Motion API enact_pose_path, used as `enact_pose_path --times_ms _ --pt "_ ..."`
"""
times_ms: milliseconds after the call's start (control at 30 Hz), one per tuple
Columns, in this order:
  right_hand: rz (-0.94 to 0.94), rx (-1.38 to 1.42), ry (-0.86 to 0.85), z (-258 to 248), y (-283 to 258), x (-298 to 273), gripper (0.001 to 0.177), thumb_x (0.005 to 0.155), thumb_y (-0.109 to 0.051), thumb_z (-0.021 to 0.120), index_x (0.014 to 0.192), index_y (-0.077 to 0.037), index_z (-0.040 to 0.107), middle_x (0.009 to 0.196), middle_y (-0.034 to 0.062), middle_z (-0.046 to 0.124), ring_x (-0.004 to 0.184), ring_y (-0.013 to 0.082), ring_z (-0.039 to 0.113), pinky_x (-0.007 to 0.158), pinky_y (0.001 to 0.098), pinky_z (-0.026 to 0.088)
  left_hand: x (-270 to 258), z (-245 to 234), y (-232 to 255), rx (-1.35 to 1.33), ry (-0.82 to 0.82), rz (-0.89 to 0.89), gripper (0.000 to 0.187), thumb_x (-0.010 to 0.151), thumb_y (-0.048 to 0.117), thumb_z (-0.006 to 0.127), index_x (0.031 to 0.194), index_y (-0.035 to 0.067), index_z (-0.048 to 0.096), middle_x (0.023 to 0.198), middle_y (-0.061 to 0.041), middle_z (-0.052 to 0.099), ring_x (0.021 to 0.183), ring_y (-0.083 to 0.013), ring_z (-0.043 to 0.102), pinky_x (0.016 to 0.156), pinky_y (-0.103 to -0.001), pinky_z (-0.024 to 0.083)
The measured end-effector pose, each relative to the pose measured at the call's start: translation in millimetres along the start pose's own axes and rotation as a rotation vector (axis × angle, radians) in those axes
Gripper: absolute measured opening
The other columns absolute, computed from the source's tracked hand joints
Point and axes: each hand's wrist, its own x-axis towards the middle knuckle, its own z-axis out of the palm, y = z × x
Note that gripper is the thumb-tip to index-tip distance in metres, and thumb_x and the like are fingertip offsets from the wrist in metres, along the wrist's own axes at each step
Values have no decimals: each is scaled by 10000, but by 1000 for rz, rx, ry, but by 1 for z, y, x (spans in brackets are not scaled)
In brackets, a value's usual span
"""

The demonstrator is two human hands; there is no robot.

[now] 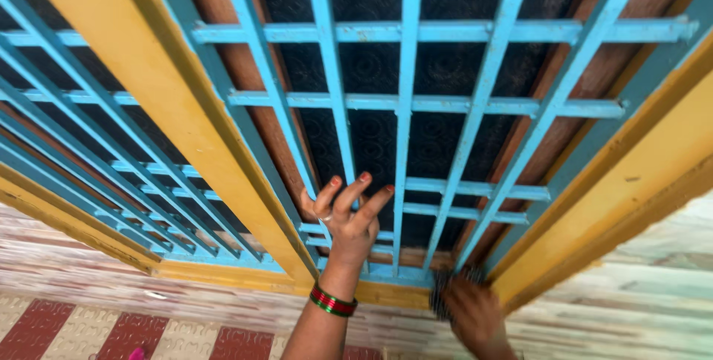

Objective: The person cleans a blue window grill with a patterned cloth, using one hand to steady the grill while the other hand wipes the individual bars.

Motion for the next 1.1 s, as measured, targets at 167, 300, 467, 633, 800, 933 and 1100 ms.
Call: enact_pose_path --times_ms 167,300,467,633,800,933,1100 --pt "86 -71 211 -41 -3 81 429 707 -166 722 1115 -35 693 1240 150 613 1202 384 565 953 537 450 -6 3 -1 -51 -5 -24 359 899 -9 719 846 342 666 1307 135 564 1392 -179 342 1180 -583 161" --pt "30 -172 106 -5 -6 47 381 762 -47 709 1142 -65 726 1262 95 621 1210 339 533 983 507 473 -5 6 -2 -30 22 -16 359 904 -26 735 804 304 633 1291 155 579 1394 -167 367 1172 -583 190" --pt "129 46 -319 27 -26 -39 425 671 -1 703 1085 -83 751 1202 65 663 1136 296 551 900 519 459 -9 9 -3 1 35 4 352 916 -1 762 885 316 612 1330 157 546 1363 -169 388 1185 -586 218" --pt "-86 207 -135 25 -51 21 375 765 -60 688 1138 -82 712 1249 84 643 1176 305 566 936 516 465 -15 11 -2 -50 91 -74 414 931 -74 739 1118 270 603 1404 8 375 1355 -215 430 1197 -558 252" --pt "-345 261 -304 87 -76 78 429 856 -76 652 1280 -8 644 1335 124 632 1266 311 595 991 445 489 -10 7 -1 -56 82 -117 482 925 -81 715 1261 234 574 1458 -79 354 1317 -284 401 1152 -505 312" --pt "-152 130 -801 118 -45 9 332 1023 -1 552 1351 -16 606 1246 103 635 1025 246 634 900 440 483 -3 -6 2 -54 -9 -144 526 918 -33 708 1338 251 567 1490 -111 345 1327 -313 369 1142 -501 297" --pt "189 -26 -411 81 20 -82 479 807 11 625 1285 42 623 1281 257 637 839 297 630 746 423 536 5 -14 0 -62 -102 -98 463 927 -10 673 1332 199 590 1362 -46 614 1203 -224 541 1133 -477 282"
